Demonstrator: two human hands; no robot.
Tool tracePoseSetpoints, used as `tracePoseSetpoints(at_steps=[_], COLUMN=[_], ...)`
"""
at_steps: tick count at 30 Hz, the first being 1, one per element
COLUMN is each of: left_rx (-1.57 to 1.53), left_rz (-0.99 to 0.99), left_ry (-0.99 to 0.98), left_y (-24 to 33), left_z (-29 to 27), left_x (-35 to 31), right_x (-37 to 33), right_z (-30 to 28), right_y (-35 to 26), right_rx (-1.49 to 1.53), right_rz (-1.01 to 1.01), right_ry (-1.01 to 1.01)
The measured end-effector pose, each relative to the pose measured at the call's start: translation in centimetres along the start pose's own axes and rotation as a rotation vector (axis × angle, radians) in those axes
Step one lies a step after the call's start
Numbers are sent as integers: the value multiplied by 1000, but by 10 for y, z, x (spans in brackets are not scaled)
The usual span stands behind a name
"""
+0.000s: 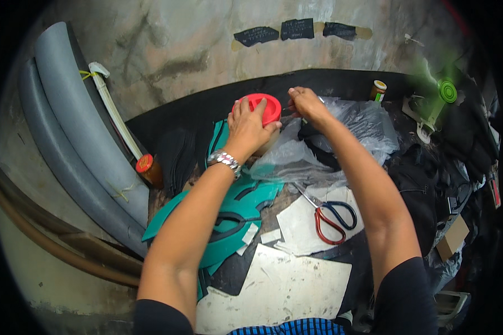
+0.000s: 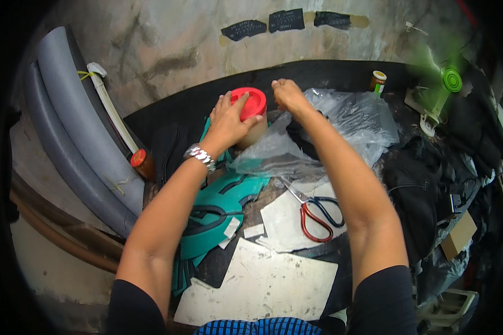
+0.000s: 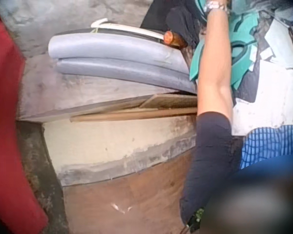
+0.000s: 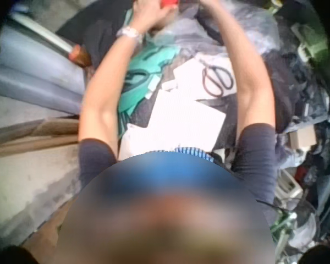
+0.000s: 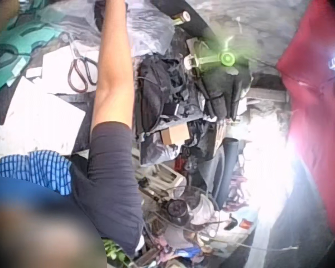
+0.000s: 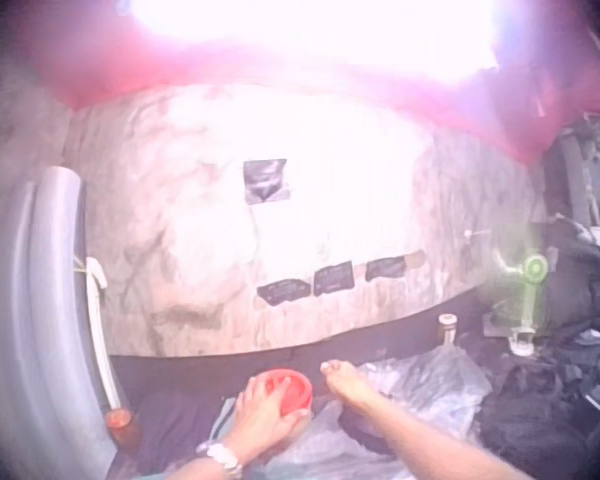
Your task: The person assembles footwear parts by hand, using a small hammer to tap a black rubber strip onto a green foam piece. They also cut a white paper template with scissors and handle multiple green and black foam pieces on a cluttered workbench.
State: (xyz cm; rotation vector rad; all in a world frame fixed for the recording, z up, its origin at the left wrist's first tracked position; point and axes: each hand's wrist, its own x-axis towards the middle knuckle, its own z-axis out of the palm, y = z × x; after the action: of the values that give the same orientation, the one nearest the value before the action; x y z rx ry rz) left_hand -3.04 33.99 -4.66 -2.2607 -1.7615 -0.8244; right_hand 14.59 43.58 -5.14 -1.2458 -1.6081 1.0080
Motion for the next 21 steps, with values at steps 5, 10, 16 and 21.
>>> tracePoseSetpoints(at_steps=[5,10,16,21], left_rx=[-83,-86,-120,-128], left_rz=[-193,-97,-68,-33], left_ry=[6,239,344,434], left_y=[-10,-16,-18,-17], left_z=[58,66,74,80], left_x=[16,5,2,1], right_x=[42,20,4,-1], right_z=[45,70,76,84], right_y=[39,47,43,46], right_rx=[653,751,919,961], right_rz=[302,267,174,72], right_ry=[122,-183,-121,-35])
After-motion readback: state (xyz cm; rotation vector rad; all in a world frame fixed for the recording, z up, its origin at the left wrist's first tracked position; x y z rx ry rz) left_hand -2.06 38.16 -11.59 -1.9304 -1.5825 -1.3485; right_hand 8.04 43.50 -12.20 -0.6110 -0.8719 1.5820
